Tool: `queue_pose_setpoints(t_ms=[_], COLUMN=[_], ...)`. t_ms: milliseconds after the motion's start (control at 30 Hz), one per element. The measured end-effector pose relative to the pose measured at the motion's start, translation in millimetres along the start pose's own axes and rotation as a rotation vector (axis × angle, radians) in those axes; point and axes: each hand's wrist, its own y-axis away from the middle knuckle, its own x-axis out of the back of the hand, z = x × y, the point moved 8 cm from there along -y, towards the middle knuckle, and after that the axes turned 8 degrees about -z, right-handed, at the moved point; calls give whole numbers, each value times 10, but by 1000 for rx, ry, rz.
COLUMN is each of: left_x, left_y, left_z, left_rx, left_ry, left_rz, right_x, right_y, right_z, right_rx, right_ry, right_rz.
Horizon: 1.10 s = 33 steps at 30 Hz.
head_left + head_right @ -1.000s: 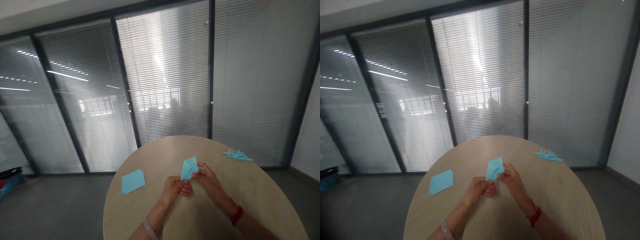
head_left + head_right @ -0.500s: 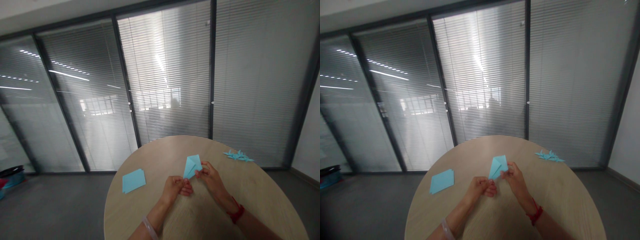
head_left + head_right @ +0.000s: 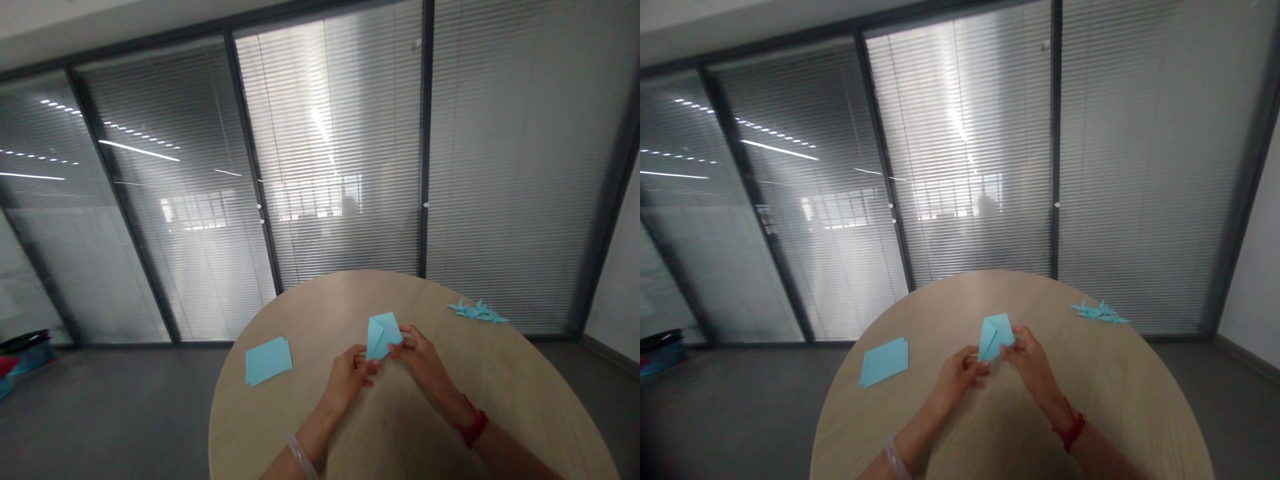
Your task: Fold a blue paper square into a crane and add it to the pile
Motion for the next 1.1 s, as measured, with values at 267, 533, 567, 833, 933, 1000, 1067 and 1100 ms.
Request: queue_pose_setpoints(t_ms=[267,533,567,833,933,1000,1067,1100], left_x=[70,139,156,330,269,239,224,226], left_y=[55,48,39,-68,-83,-78,-71,-68], left_z=[163,144,135,-35,-1,28,44,47], left_rx=[-164,-197,-195,-105,-111,-110,-100,-95], left_ry=[-220,-225,-212,-22,12,21,20,13], left_rz=[101,156,161,204,136,118,115,123], right_x=[-265,-267,-264,-322,-323,-301,-282,-273], right_y=[114,120,122,191,162,122,88,75], right_z=[-132,-177,-186,-386,-350,-278,-218,-199], right_rx=[58,109,113,209,246,227,205,196], right_ry=[198,257,256,346,359,335,325,322], right_rz=[-142,-177,-174,-230,-242,-225,-205,-195])
